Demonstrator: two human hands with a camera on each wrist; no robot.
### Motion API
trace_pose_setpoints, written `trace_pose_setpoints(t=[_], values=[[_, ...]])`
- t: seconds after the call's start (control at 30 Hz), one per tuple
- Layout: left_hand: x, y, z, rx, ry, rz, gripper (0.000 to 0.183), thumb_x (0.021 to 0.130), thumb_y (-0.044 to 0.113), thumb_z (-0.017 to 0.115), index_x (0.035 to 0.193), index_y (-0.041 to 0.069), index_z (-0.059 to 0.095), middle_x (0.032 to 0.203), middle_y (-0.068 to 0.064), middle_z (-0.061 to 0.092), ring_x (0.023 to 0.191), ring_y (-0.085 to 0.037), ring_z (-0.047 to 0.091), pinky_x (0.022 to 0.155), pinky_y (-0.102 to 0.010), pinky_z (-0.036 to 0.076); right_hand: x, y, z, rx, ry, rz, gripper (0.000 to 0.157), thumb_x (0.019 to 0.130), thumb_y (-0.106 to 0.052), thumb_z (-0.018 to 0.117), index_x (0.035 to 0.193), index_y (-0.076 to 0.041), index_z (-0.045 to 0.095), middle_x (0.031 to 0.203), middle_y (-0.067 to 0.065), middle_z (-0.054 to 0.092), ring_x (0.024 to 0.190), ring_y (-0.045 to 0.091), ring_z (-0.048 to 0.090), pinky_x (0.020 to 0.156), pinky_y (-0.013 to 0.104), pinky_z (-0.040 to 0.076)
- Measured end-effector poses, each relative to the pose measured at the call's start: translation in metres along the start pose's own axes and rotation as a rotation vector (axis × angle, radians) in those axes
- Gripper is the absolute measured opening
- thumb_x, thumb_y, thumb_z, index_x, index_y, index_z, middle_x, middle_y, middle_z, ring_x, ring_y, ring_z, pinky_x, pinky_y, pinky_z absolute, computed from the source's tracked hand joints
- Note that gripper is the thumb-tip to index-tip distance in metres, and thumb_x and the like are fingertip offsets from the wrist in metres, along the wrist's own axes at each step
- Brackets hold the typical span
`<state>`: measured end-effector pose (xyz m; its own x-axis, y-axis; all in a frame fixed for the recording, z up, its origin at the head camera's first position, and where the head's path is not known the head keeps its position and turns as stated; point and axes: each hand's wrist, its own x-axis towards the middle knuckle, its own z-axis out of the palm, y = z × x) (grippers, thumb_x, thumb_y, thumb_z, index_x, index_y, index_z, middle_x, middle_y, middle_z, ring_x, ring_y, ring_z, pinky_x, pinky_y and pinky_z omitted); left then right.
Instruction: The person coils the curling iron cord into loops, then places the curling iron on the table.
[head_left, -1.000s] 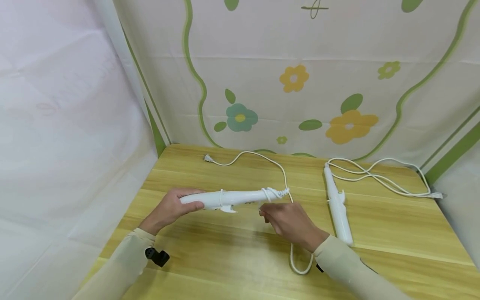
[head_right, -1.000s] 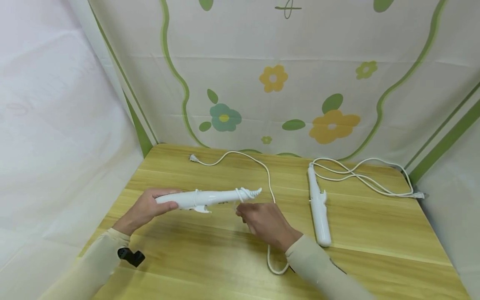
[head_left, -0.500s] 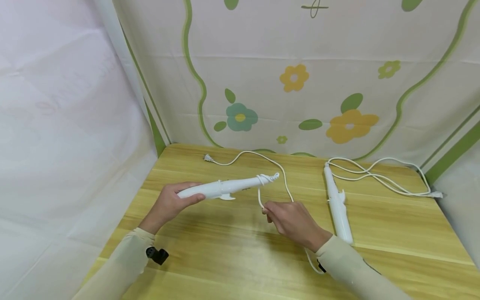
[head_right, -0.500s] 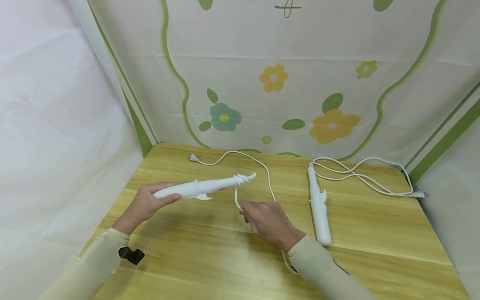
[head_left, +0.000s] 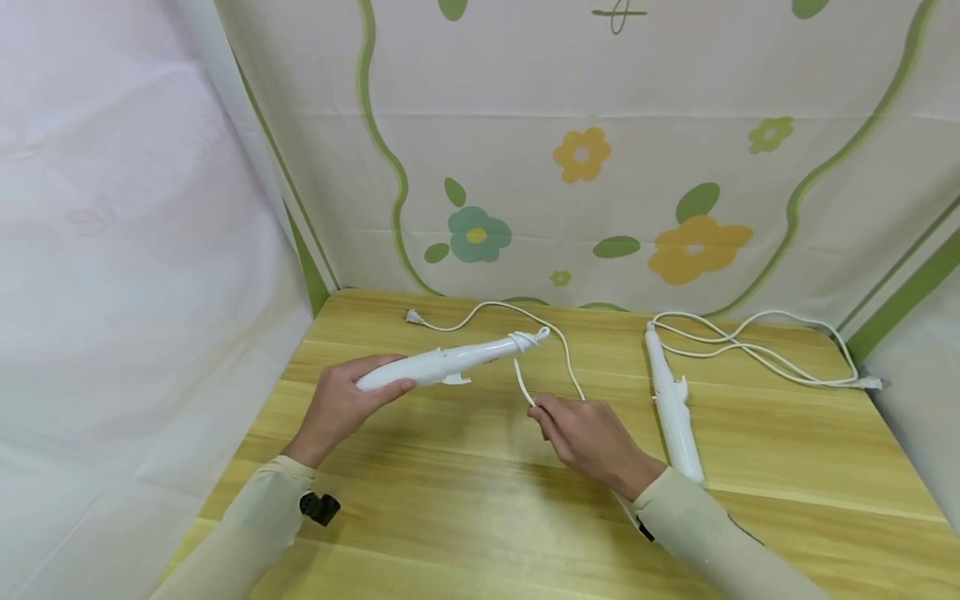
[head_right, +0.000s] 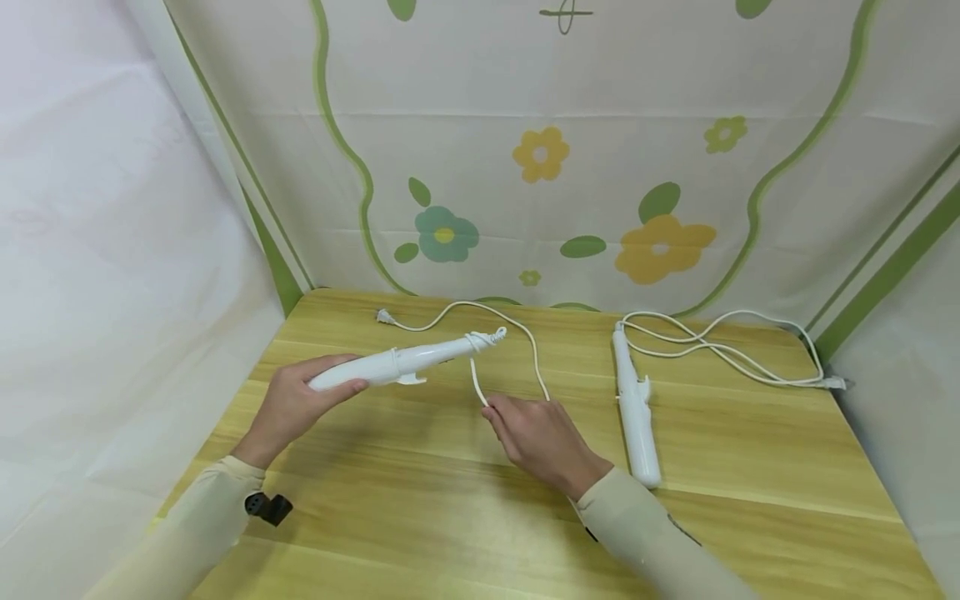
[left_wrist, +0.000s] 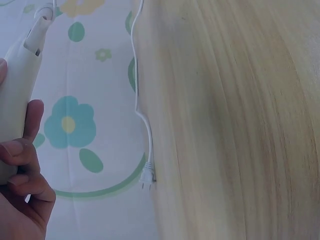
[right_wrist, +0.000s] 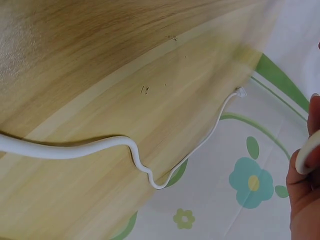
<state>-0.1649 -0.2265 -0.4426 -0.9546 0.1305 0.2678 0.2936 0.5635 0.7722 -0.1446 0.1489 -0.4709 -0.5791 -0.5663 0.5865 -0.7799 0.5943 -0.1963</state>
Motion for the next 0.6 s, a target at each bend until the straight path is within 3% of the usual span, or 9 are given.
trace_pose_setpoints(t=[0.2, 0.4, 0.6], values=[[0.0017, -0.0015, 0.0013, 0.033, 0.047, 0.021, 0.038, 0.09, 0.033, 0.093, 0.123, 0.019, 0.084, 0.118, -0.007, 0.083, 0.083, -0.019, 0.07, 0.065, -0.03, 0.054, 0.0012, -0.0003, 0.0002, 0.01, -0.005, 0.025, 0.007, 0.107, -0.014, 0.067, 0.1, -0.013, 0.067, 0.068, -0.014, 0.049, 0.059, -0.005, 0.04, 0.052, 0.016, 0.037], [0.0024, -0.0016, 0.002, 0.06, 0.089, 0.032, 0.036, 0.09, 0.032, 0.093, 0.122, 0.019, 0.085, 0.118, -0.006, 0.084, 0.085, -0.019, 0.071, 0.066, -0.029, 0.053, 0.0027, -0.0025, 0.0002, 0.053, -0.02, 0.071, 0.004, 0.104, -0.007, 0.069, 0.103, -0.011, 0.071, 0.072, -0.012, 0.057, 0.063, -0.003, 0.044, 0.055, 0.018, 0.043], [0.0028, -0.0031, 0.003, 0.093, 0.129, 0.047, 0.036, 0.089, 0.032, 0.093, 0.122, 0.019, 0.085, 0.118, -0.005, 0.084, 0.088, -0.021, 0.073, 0.07, -0.031, 0.054, 0.0036, -0.0052, 0.0003, 0.139, -0.048, 0.146, 0.006, 0.106, -0.006, 0.068, 0.102, -0.01, 0.069, 0.071, -0.013, 0.05, 0.061, -0.004, 0.038, 0.055, 0.015, 0.037]])
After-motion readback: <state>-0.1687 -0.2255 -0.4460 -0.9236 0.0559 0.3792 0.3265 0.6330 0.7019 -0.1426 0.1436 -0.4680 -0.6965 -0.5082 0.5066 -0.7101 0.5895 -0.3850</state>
